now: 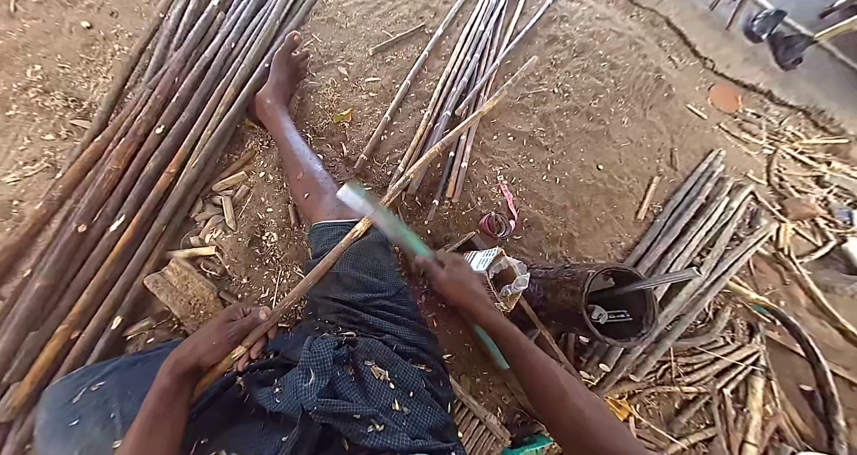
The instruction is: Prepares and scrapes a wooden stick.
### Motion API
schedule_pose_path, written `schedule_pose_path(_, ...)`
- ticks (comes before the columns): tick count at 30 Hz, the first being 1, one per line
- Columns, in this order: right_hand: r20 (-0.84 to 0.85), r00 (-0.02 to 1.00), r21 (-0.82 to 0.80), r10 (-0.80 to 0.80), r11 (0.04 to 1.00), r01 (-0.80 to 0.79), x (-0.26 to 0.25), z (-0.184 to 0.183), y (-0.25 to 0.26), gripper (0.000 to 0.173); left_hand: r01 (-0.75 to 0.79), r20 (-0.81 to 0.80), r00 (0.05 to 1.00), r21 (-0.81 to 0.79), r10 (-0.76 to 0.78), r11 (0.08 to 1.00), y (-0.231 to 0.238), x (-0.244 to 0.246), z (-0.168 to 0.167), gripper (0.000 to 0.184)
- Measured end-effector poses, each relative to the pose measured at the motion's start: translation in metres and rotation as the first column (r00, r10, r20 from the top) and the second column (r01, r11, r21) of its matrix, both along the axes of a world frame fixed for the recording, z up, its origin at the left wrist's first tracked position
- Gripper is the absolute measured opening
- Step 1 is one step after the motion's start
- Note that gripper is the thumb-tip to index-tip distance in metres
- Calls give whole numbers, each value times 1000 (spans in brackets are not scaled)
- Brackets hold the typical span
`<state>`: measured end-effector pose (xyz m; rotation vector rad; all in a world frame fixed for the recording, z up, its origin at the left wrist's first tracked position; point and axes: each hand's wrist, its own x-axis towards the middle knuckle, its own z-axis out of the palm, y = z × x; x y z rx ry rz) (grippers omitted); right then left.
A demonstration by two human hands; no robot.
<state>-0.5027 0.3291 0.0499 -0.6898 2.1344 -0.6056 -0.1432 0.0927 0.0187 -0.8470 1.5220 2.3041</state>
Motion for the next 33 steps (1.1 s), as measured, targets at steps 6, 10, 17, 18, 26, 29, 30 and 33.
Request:
schedule_pose_path(6, -94, 944, 143, 316, 943, -301, 26, 22, -6, 46, 27, 126, 991, -539, 48, 842, 21, -5, 14, 33)
schedule_pose_path(10, -130, 986, -5, -105, 994, 105, -11, 3, -10, 55, 142, 191, 977, -915, 96, 379, 43, -6, 10, 52)
schedule_pose_path(17, -125, 992, 70, -26, 997, 35, -10, 15, -12, 52, 136, 137, 981, -991, 134, 19, 69, -9, 15, 75)
schedule_pose_path(18, -144, 987, 55, -75, 995, 84, -15, 12, -12, 55, 138, 135, 979, -990, 152, -12, 75, -8, 15, 74)
schedule_pose_path(26, -67, 996, -18, 60, 998, -61, 31, 49, 8, 49, 139, 146, 973, -989, 178, 50, 83, -53, 29, 41)
schedule_pose_path(29, 128, 967, -116, -222, 965, 237, 24, 47, 16, 49, 224, 253, 946, -962, 202, 154, 77, -120, 34, 56)
schedule_pose_path(30, 172, 955, -144, -241, 953, 267, 28, 48, 22, 47, 251, 278, 941, -956, 194, 152, 71, -139, 34, 56)
schedule_pose_path(33, 222, 956, -173, -190, 957, 231, 44, 50, 53, 45, 284, 311, 935, -944, 172, 166, 46, -174, 48, 29)
